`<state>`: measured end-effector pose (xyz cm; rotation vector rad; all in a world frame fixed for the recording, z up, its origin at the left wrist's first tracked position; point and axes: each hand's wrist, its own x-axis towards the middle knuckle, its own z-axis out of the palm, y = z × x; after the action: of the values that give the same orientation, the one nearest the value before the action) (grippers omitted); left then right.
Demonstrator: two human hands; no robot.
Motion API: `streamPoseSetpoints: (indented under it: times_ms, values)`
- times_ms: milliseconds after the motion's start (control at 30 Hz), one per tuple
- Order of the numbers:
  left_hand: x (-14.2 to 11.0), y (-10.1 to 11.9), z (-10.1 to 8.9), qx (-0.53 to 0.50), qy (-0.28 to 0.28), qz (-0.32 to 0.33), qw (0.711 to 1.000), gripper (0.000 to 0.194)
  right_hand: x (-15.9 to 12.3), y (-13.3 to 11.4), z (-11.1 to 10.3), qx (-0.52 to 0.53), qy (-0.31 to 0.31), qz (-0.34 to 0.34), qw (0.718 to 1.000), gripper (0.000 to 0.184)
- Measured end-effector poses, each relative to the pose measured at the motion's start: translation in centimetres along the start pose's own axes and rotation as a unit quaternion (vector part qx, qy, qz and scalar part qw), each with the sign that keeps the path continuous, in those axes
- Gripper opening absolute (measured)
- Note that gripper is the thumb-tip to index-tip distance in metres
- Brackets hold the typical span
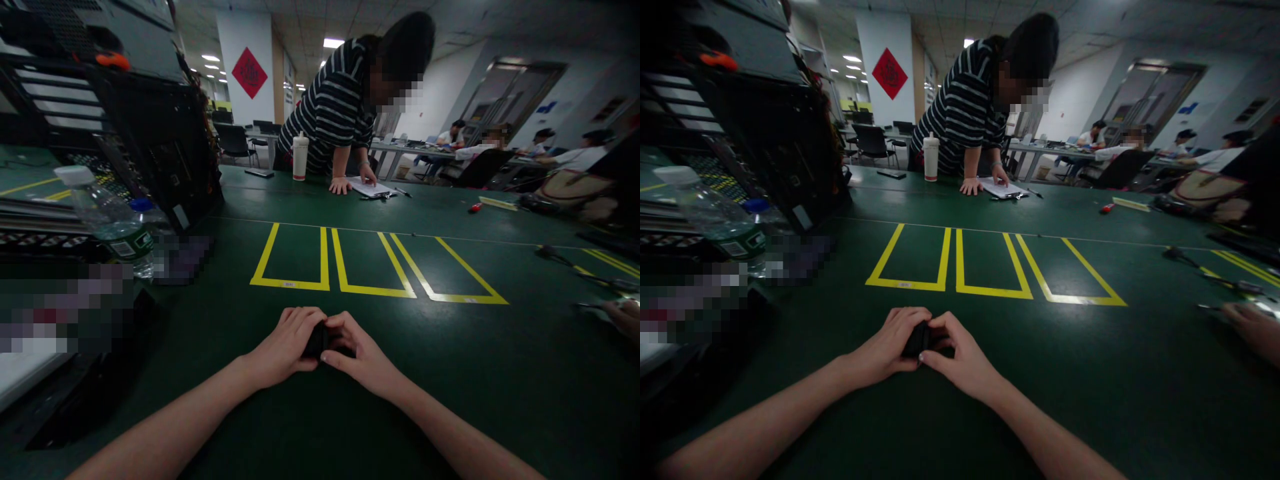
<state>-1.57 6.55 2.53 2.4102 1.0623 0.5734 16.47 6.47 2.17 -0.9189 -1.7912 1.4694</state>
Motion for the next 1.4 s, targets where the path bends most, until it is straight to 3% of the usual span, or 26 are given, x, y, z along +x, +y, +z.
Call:
streamPoseSetpoints:
  times_ms: [200, 400, 633, 767, 933, 1067, 1200, 1400]
  values:
    - [0.1, 0.4, -0.4, -0.003, -0.008, 0.008, 1.000, 0.057, 0.3, 0.4, 0.3, 0.021, 0.033, 0.013, 0.999, 0.018]
    - [0.0, 0.7, -0.7, -0.005, -0.017, 0.000, 1.000, 0.055, 0.2, -0.1, 0.3, 0.009, 0.033, 0.046, 0.998, 0.028]
    - [0.0, 0.7, -0.7, 0.000, -0.018, 0.007, 1.000, 0.058, -0.2, 0.0, 0.2, 0.002, 0.027, -0.001, 1.000, 0.024]
    - [0.0, 1.0, -1.2, -0.008, -0.020, 0.003, 1.000, 0.055, 0.2, 0.3, 0.3, 0.030, 0.041, 0.017, 0.999, 0.015]
    - [0.0, 0.9, -1.0, -0.016, -0.024, -0.009, 1.000, 0.054, 0.3, 0.3, 0.2, 0.015, 0.036, 0.053, 0.998, 0.023]
    - [0.0, 0.9, -1.0, -0.005, -0.021, -0.002, 1.000, 0.056, -0.1, -0.1, 0.0, 0.007, 0.007, 0.026, 1.000, 0.022]
    - [0.0, 0.9, -0.9, 0.003, -0.020, 0.004, 1.000, 0.056, -0.2, -0.1, 0.2, 0.008, 0.025, 0.005, 1.000, 0.022]
    - [0.1, 1.0, -0.9, -0.001, -0.011, 0.001, 1.000, 0.055, 0.2, 0.1, 0.4, 0.026, 0.043, 0.035, 0.998, 0.021]
